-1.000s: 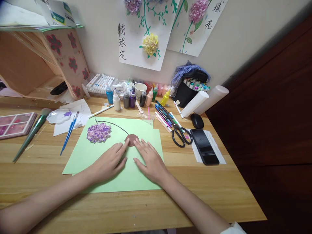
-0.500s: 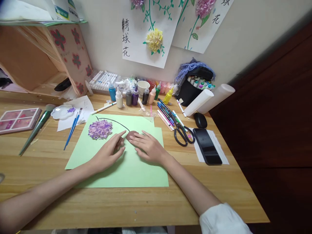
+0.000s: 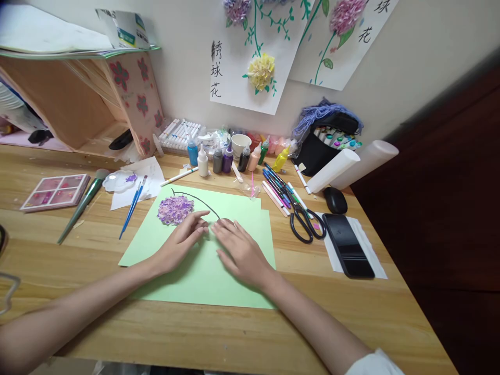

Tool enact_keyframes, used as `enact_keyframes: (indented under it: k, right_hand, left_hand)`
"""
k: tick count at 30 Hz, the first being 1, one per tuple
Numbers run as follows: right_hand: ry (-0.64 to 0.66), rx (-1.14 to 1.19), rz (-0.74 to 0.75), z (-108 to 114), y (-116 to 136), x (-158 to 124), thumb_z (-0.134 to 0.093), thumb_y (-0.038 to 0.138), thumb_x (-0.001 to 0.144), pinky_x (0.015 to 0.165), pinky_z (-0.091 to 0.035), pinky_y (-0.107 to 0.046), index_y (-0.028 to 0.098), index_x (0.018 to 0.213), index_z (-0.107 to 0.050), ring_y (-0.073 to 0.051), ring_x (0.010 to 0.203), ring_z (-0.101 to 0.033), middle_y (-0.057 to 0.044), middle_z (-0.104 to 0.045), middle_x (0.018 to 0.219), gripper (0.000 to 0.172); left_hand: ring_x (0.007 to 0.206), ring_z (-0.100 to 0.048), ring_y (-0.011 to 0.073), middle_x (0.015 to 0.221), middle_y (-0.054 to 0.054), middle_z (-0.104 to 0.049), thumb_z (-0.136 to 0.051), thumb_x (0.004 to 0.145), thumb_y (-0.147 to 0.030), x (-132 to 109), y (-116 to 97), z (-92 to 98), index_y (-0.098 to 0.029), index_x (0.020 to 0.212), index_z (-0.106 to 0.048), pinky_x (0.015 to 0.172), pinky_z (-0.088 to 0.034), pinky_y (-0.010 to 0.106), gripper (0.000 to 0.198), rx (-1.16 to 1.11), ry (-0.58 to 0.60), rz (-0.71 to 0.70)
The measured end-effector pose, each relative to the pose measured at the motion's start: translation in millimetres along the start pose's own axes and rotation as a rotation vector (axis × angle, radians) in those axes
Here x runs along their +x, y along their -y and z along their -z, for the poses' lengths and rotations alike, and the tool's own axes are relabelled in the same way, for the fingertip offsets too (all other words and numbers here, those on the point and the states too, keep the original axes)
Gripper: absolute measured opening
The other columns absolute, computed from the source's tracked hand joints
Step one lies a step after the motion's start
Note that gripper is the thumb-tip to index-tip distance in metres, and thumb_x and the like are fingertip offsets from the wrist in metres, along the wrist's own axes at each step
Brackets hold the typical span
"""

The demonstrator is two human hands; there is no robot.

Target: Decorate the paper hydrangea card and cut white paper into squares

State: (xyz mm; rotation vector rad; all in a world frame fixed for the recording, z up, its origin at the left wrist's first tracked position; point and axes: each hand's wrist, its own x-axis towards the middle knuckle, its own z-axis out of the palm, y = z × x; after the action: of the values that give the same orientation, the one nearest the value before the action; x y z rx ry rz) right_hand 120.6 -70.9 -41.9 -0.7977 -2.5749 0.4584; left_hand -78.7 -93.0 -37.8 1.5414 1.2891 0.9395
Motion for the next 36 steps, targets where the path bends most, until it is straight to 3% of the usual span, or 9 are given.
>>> enact_keyframes:
  k: [6, 10, 13, 16, 19, 22, 28, 32, 36]
  right_hand:
    - [-0.238, 0.124, 0.032, -4, 0, 2, -0.055, 0.02, 0.086, 0.085, -0.049, -0.036, 0.025, 0.125, -0.049, -0.019, 0.102, -0.055, -0.007, -0.063, 0.108, 0.04]
    - [-0.315, 0.099, 0.136, -6, 1, 1, -0.055, 0.014, 0.084, 0.07, -0.051, -0.031, 0.022, 0.105, -0.062, -0.017, 0.08, -0.058, -0.005, -0.066, 0.083, 0.023]
    - [-0.313, 0.107, 0.167, -3, 1, 0, -0.056, 0.014, 0.083, 0.065, -0.051, -0.031, 0.021, 0.095, -0.064, -0.016, 0.074, -0.058, -0.005, -0.066, 0.077, 0.016]
    - [-0.371, 0.195, 0.094, 3, -3, 0, -0.058, 0.016, 0.081, 0.063, -0.05, -0.031, 0.021, 0.086, -0.065, -0.016, 0.07, -0.058, -0.004, -0.065, 0.074, 0.01]
    - [-0.493, 0.272, -0.135, 8, -11, 1, -0.058, 0.02, 0.082, 0.064, -0.049, -0.032, 0.021, 0.083, -0.067, -0.017, 0.069, -0.058, -0.004, -0.064, 0.074, 0.01]
    - [-0.444, 0.264, -0.25, 6, -15, 4, -0.057, 0.027, 0.084, 0.07, -0.049, -0.035, 0.025, 0.088, -0.07, -0.019, 0.078, -0.058, -0.004, -0.064, 0.081, 0.014]
    - [-0.269, 0.059, -0.22, -7, -10, 10, -0.064, 0.028, 0.08, 0.076, -0.042, -0.038, 0.023, 0.081, -0.067, -0.02, 0.079, -0.053, -0.002, -0.065, 0.074, 0.006]
    - [-0.26, -0.056, -0.14, -5, -11, 7, -0.062, 0.028, 0.081, 0.081, -0.039, -0.04, 0.023, 0.073, -0.066, -0.021, 0.089, -0.052, -0.003, -0.067, 0.087, 0.011]
    - [-0.2, -0.097, -0.022, 4, -15, -2, -0.057, 0.028, 0.085, 0.091, -0.036, -0.044, 0.027, 0.091, -0.069, -0.021, 0.095, -0.051, -0.002, -0.066, 0.102, 0.014]
  left_hand:
    - [0.078, -0.06, 0.0145, 0.093, 0.005, -0.065, -0.036, 0.093, -0.029, -6, -6, -4.9, -0.019, 0.133, -0.028, 0.077, -0.047, 0.03, 0.043, -0.066, 0.219, -0.076]
    - [0.072, -0.062, 0.014, 0.086, 0.004, -0.067, -0.037, 0.092, -0.03, -11, -11, -9.2, -0.019, 0.136, -0.024, 0.071, -0.049, 0.029, 0.047, -0.138, 0.299, -0.049]
    - [0.072, -0.063, 0.0139, 0.079, 0.003, -0.067, -0.041, 0.09, -0.029, -12, -13, -8.8, -0.017, 0.133, -0.033, 0.072, -0.049, 0.028, 0.045, -0.092, 0.313, -0.072]
    - [0.066, -0.063, 0.0128, 0.072, 0.002, -0.066, -0.044, 0.087, -0.027, -8, -11, -3.4, -0.016, 0.117, -0.054, 0.064, -0.049, 0.024, 0.033, -0.034, 0.24, -0.103]
    - [0.061, -0.061, 0.0118, 0.074, 0.003, -0.065, -0.04, 0.089, -0.027, -2, -8, 3.9, -0.015, 0.106, -0.061, 0.06, -0.048, 0.023, 0.029, 0.012, 0.057, -0.072]
    - [0.069, -0.06, 0.0134, 0.079, 0.003, -0.064, -0.034, 0.093, -0.029, 2, -6, 6.2, -0.017, 0.111, -0.058, 0.069, -0.048, 0.028, 0.032, 0.158, -0.039, -0.097]
    - [0.097, -0.056, 0.0182, 0.106, 0.006, -0.061, -0.034, 0.094, -0.03, 1, -1, -2.2, -0.02, 0.112, -0.054, 0.083, -0.044, 0.032, 0.029, 0.367, 0.031, -0.173]
    - [0.095, -0.055, 0.0178, 0.105, 0.007, -0.06, -0.032, 0.094, -0.027, -1, 0, -3.5, -0.018, 0.113, -0.051, 0.081, -0.044, 0.031, 0.028, 0.46, 0.059, -0.192]
    - [0.082, -0.056, 0.0164, 0.092, 0.005, -0.058, -0.031, 0.094, -0.025, -5, -1, -3.8, -0.021, 0.125, -0.045, 0.07, -0.045, 0.028, 0.034, 0.631, 0.106, -0.289]
